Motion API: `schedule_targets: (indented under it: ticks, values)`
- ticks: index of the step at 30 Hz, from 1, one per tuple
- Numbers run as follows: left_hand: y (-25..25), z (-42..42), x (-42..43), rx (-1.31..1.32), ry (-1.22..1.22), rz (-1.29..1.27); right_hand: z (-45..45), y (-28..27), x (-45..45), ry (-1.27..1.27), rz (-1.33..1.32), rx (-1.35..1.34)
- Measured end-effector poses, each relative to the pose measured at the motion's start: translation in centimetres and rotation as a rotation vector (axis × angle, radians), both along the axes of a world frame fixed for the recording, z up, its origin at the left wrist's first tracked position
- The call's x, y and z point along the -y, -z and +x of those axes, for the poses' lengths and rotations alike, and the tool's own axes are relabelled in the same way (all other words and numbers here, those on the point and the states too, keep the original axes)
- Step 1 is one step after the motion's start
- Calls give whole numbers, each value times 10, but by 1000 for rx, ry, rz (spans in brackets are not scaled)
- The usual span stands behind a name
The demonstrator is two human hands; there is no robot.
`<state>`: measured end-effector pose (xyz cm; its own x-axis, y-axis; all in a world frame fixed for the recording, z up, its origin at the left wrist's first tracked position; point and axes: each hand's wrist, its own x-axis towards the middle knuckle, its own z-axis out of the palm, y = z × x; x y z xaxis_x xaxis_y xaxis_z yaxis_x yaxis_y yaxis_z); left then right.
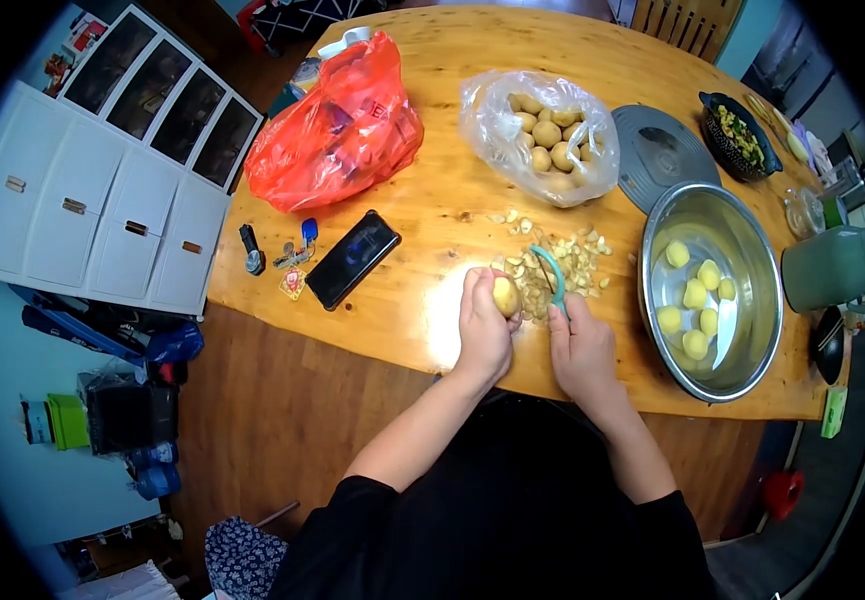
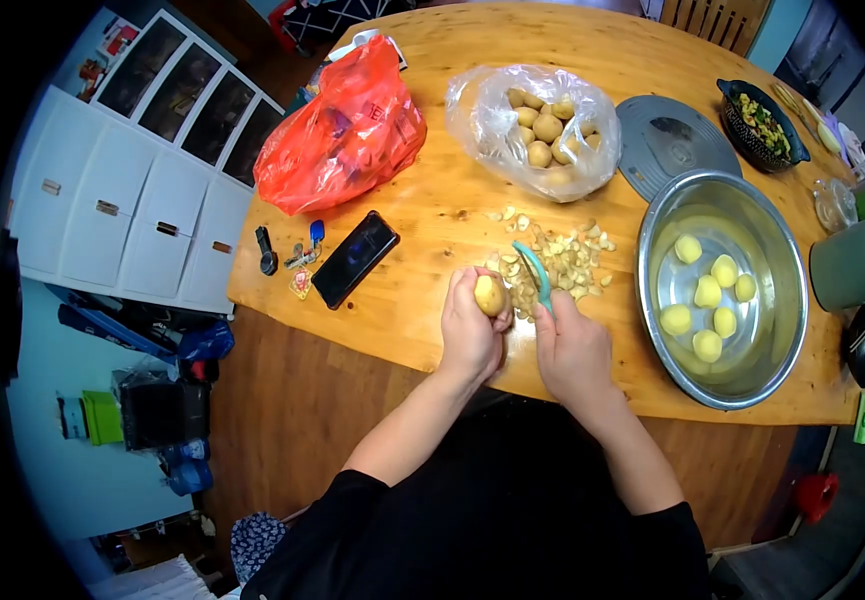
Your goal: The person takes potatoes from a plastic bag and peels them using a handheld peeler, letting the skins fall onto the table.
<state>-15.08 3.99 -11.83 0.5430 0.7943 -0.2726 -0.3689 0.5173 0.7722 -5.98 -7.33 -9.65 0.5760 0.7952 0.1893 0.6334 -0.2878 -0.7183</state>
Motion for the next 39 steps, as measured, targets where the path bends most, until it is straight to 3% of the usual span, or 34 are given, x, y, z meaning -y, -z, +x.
schedule_targets:
  ticks: [4, 8, 12, 19, 23, 27, 33, 35, 37, 39]
  values:
    - [4, 2, -4, 128, 23, -133, -4, 5, -4, -18, 52, 17]
    - [3, 3, 1, 87, -23, -129, -12, 5, -3, -63, 51, 147]
    - [-1, 8, 7, -65, -82, 22, -20, 9, -8, -83, 57, 160]
    - [-6, 10, 13, -119, -122, 72, -24, 5, -7, -107, 64, 158]
    - [-2, 9, 10, -75, -32, 74, -25, 6, -6, -75, 71, 135]
    - [-1, -3, 2, 24, -108, 42, -11, -1, -10, -48, -41, 157]
    - [7, -76, -14, 66, -364, -56, 16, -46, -98, -359, 28, 172]
    - [-4, -105, -22, 172, -402, -147, 10, -53, -148, -494, -166, 140]
    - [-4, -125, -32, 140, -499, -113, 3, -18, -198, -611, 11, 131]
    - [0, -142, -43, 107, -604, -111, -15, -23, -235, -677, -86, 316]
